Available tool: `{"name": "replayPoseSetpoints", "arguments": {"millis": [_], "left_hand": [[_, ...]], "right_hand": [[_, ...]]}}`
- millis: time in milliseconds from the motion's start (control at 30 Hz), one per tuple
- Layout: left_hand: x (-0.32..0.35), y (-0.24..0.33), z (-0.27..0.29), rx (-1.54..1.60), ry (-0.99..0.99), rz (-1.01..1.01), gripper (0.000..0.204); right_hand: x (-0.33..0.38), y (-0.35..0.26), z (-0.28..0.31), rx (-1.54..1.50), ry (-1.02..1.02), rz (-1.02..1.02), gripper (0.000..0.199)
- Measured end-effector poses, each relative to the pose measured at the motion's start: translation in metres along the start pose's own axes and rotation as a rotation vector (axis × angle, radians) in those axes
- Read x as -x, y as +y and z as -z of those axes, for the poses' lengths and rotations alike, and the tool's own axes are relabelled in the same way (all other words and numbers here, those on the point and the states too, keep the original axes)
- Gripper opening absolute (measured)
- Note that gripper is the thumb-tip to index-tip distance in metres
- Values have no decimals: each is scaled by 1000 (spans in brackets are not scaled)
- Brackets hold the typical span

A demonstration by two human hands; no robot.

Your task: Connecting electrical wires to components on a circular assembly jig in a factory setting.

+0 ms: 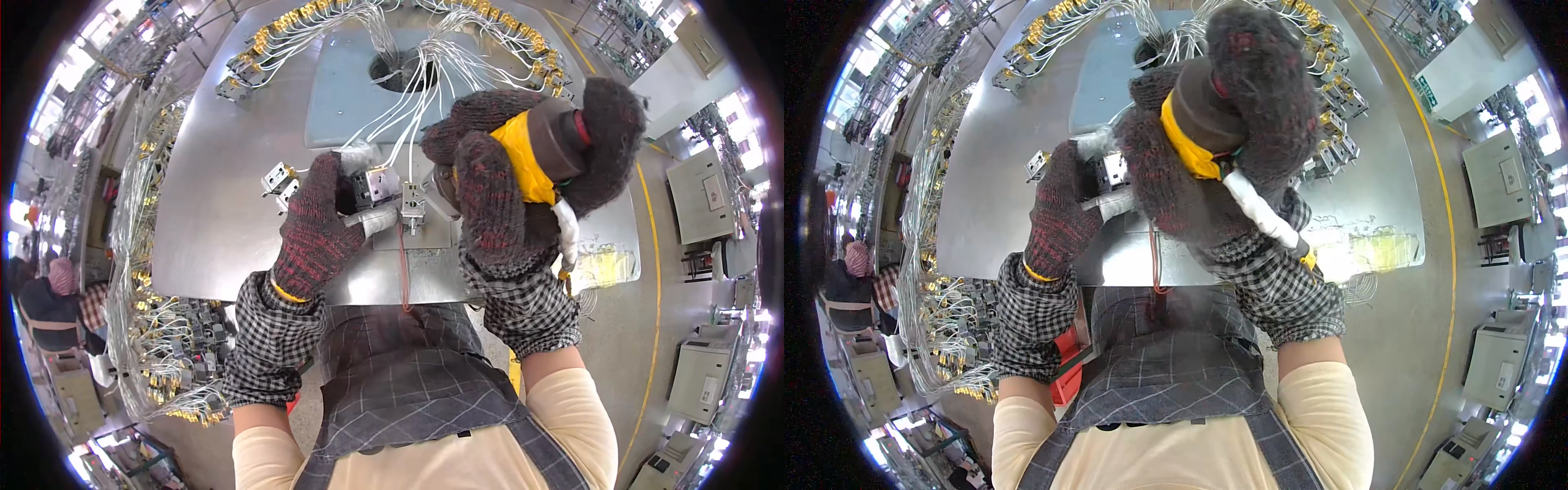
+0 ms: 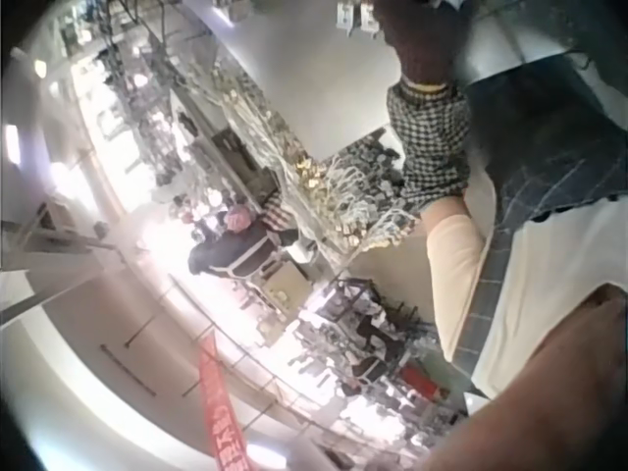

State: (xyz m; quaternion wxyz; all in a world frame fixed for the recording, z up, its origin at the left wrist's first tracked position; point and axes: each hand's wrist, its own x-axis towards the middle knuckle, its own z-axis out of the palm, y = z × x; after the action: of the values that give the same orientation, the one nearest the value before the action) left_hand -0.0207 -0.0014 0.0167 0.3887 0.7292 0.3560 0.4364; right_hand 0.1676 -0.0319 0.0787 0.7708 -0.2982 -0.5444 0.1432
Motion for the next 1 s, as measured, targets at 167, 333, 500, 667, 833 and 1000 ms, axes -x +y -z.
{"name": "replayPoseSetpoints", "arguments": {"millis": [167,333,500,667,833,1000], "left_hand": [[-6,5,-3,615,147,121,64],[-5,12,7,-27,-35,-91,61],[-21,5,-25,-159,-63,-258,60],[-18,-19,7,-243,-176,-154,57],[-24,16,-1,-595,-164,-323,53],[-24,13,-6,-557,-137,-416,47]], "right_hand": [[2,-14,0,-76,15,-66,77],[-13,-15,12,-131,24,-191,79],[-26,-4,17,-160,134,71,77],[-18,-12,11,-107,111,-10,77],[-16,-9,0,-158,276,93,80],[-27,1,30,285,126,232,80]]}}
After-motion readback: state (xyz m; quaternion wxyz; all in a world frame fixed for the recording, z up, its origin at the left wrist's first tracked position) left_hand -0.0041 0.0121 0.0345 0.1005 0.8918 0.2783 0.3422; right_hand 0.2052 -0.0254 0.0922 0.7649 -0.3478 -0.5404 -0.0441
